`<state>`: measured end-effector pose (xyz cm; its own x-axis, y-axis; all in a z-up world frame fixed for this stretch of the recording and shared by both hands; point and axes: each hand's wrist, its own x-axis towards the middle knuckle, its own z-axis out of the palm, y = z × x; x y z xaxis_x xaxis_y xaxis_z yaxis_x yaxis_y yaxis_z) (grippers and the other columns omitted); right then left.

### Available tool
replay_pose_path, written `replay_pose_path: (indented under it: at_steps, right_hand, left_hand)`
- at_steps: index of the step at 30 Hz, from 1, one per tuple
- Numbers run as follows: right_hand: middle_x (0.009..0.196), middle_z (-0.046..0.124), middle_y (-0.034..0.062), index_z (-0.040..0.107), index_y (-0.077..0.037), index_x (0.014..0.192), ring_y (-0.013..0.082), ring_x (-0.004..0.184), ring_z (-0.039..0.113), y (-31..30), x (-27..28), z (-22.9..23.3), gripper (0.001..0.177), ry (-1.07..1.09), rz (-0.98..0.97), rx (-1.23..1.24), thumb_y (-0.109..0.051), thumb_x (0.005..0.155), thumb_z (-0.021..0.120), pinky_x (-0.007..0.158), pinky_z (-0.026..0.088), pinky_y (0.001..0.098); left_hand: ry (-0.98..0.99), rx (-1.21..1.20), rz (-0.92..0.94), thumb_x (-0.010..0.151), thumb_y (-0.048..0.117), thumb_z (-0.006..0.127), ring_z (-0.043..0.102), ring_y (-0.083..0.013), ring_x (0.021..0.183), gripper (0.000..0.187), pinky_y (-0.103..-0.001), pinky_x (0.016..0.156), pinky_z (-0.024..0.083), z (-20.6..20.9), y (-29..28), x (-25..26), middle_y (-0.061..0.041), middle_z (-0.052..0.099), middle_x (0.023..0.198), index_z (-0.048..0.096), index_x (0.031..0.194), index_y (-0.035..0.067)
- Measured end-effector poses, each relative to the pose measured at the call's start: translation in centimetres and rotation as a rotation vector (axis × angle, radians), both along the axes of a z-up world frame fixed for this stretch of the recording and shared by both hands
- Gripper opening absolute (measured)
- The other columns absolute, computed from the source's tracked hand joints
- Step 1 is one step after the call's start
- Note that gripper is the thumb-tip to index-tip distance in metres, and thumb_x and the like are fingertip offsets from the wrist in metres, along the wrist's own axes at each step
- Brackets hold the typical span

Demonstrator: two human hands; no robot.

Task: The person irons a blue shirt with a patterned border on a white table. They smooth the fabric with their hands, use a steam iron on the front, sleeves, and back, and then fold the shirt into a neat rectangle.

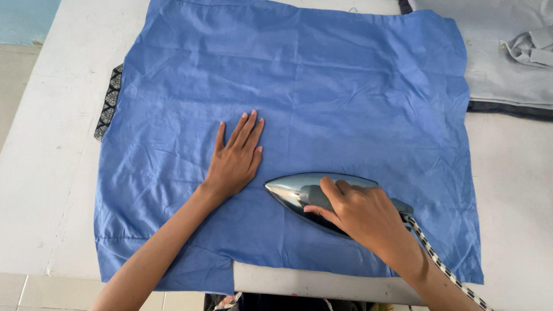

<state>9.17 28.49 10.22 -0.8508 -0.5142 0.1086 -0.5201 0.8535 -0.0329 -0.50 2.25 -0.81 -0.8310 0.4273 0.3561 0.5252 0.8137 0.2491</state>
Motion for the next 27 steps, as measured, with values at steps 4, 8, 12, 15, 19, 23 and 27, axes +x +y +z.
replay_pose_path:
  at_steps: [4,8,12,15,19,23,27]
  right_hand:
    - [0.053,0.065,0.0088,0.065,0.001,0.099,0.021,0.038,0.061,2.7,-0.7,0.0,0.058,-0.005,-0.057,-0.022,-0.055,0.083,0.072,0.037,0.048,0.0322]
    - [0.058,0.066,0.0108,0.067,0.001,0.112,0.0214,0.038,0.064,3.4,-1.1,0.0,0.064,-0.069,-0.134,0.04,-0.055,0.083,0.073,0.037,0.05,0.0325]
    - [0.059,0.068,0.0107,0.066,0.002,0.106,0.0234,0.044,0.066,1.8,-2.7,-0.3,0.056,-0.027,-0.036,-0.042,-0.051,0.086,0.072,0.04,0.051,0.0334]
    - [0.06,0.069,0.0117,0.066,0.002,0.105,0.0261,0.046,0.066,1.1,-4.0,-0.4,0.057,-0.026,-0.059,-0.047,-0.052,0.085,0.072,0.041,0.051,0.0351]
    - [0.061,0.069,0.0134,0.066,0.002,0.109,0.0265,0.046,0.067,3.0,-3.9,0.1,0.061,-0.04,-0.158,-0.037,-0.054,0.084,0.071,0.042,0.052,0.0358]
    - [0.059,0.07,0.0127,0.069,-0.005,0.112,0.0278,0.051,0.07,5.5,-2.6,0.5,0.064,-0.211,-0.346,0.048,-0.061,0.082,0.069,0.047,0.055,0.0364]
    - [0.057,0.07,0.0141,0.069,-0.004,0.118,0.0285,0.048,0.071,7.7,-1.2,0.9,0.071,-0.208,-0.371,0.027,-0.062,0.078,0.068,0.046,0.055,0.0372]
  left_hand:
    - [-0.016,-0.032,0.008,0.105,0.027,0.044,0.028,-0.0241,0.154,0.057,-0.058,0.123,0.019,0.0,-0.1,-0.1,-0.011,0.031,0.167,0.037,0.158,0.008]
    - [0.02,-0.047,0.02,0.105,0.027,0.043,0.03,-0.0236,0.154,0.057,-0.058,0.123,0.02,0.1,0.1,0.0,-0.01,0.033,0.166,0.039,0.158,0.008]
    - [0.008,-0.035,0.02,0.105,0.027,0.043,0.031,-0.024,0.154,0.056,-0.057,0.123,0.021,0.4,0.2,0.1,-0.01,0.034,0.166,0.039,0.157,0.008]
    - [-0.004,-0.004,0.013,0.105,0.029,0.043,0.033,-0.0241,0.153,0.056,-0.057,0.123,0.021,0.5,0.0,0.0,-0.01,0.035,0.166,0.04,0.158,0.01]
    - [-0.018,-0.003,0.021,0.105,0.032,0.044,0.033,-0.0253,0.152,0.056,-0.057,0.123,0.02,0.6,-0.4,-0.4,-0.008,0.036,0.165,0.04,0.158,0.012]
    - [-0.045,0.017,0.016,0.104,0.034,0.046,0.032,-0.0254,0.153,0.057,-0.056,0.123,0.019,0.8,-1.0,-0.5,-0.006,0.036,0.165,0.04,0.158,0.015]
    - [-0.048,0.008,0.015,0.103,0.037,0.048,0.03,-0.025,0.153,0.057,-0.056,0.123,0.019,1.1,-1.7,-0.3,-0.004,0.036,0.164,0.041,0.157,0.019]
